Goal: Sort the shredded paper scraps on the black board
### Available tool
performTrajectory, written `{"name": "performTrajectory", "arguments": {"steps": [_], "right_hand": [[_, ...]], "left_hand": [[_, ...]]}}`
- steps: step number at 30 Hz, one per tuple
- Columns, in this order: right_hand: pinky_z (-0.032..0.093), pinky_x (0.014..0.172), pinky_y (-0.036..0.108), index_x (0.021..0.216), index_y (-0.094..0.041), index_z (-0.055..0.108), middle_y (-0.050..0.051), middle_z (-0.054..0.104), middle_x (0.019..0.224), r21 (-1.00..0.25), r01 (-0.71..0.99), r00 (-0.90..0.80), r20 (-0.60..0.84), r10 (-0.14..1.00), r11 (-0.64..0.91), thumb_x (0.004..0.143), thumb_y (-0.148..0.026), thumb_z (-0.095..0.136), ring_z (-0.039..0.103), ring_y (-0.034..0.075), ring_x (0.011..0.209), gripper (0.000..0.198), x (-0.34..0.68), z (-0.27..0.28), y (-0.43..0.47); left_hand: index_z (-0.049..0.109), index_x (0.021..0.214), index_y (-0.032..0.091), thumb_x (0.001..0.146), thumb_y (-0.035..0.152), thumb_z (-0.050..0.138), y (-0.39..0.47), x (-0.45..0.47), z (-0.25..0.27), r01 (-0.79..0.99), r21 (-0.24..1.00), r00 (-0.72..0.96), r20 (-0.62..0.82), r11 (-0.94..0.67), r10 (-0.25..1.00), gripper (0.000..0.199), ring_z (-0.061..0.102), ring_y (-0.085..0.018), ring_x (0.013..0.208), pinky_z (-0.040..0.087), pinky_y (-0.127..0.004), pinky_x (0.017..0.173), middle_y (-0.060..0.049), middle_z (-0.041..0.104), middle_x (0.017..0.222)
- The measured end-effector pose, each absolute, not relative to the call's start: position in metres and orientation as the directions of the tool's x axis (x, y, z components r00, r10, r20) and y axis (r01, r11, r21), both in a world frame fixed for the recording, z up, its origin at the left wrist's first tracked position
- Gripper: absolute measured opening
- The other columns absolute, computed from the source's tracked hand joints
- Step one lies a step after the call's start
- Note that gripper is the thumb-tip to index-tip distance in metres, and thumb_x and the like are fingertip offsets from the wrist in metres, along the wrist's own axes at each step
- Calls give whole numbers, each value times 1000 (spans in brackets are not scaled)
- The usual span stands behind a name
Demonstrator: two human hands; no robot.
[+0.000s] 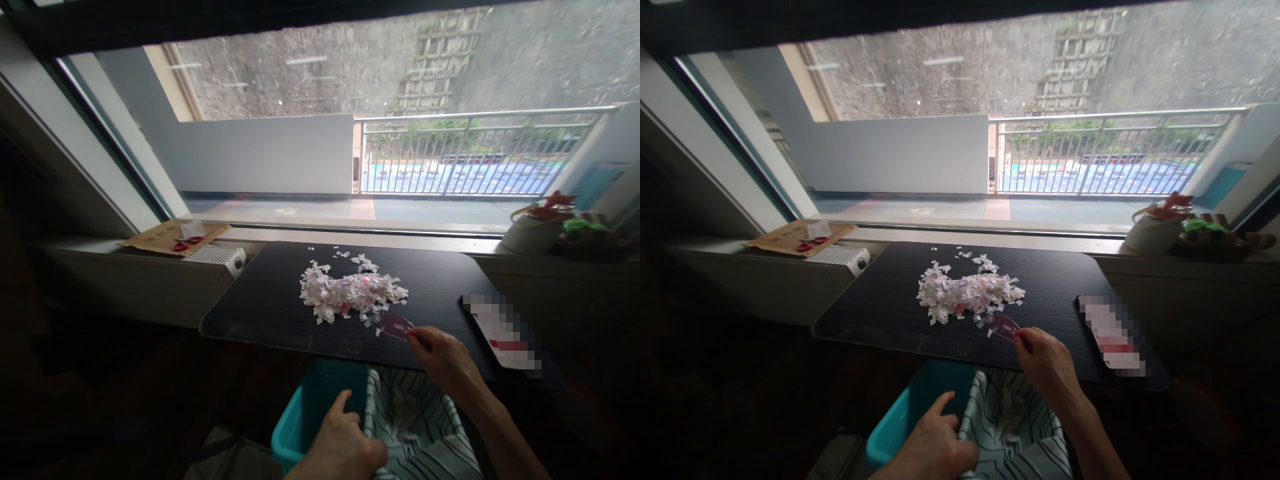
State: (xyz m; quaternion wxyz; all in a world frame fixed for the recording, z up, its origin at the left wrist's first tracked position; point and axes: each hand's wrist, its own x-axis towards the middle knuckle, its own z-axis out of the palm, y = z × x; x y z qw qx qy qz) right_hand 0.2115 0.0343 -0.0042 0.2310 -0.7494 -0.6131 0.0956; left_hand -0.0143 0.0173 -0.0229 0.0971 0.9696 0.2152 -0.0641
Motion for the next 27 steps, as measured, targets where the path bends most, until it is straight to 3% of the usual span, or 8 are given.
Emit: {"name": "performTrajectory", "arguments": {"steps": [6, 14, 27], "right_hand": [[42, 67, 27, 91, -22, 72, 5, 72, 88, -502, 857, 209, 136, 968, -115, 89, -33, 43, 65, 19, 76, 32, 213, -7, 40], [42, 60, 26, 85, -22, 73, 3, 72, 77, -530, 845, 174, 137, 975, -77, 86, -38, 45, 65, 19, 67, 32, 220, -15, 34], [42, 59, 25, 83, -21, 73, 2, 71, 72, -568, 818, 179, 107, 978, -88, 86, -38, 46, 64, 17, 64, 32, 221, -14, 22]], "left_hand": [[60, 64, 19, 73, 25, 68, 17, -14, -20, 425, 152, 901, -172, -893, 399, 14, 58, -17, 58, 37, -52, 97, 3, 57, 51], [61, 64, 20, 72, 25, 73, 18, -1, -31, 364, 127, 927, -140, -923, 347, 16, 57, -16, 56, 38, -54, 95, 2, 60, 54], [65, 67, 16, 80, 24, 69, 17, 22, -11, 302, 134, 932, -251, -944, 263, 16, 60, -18, 56, 35, -56, 97, -6, 67, 61]]}}
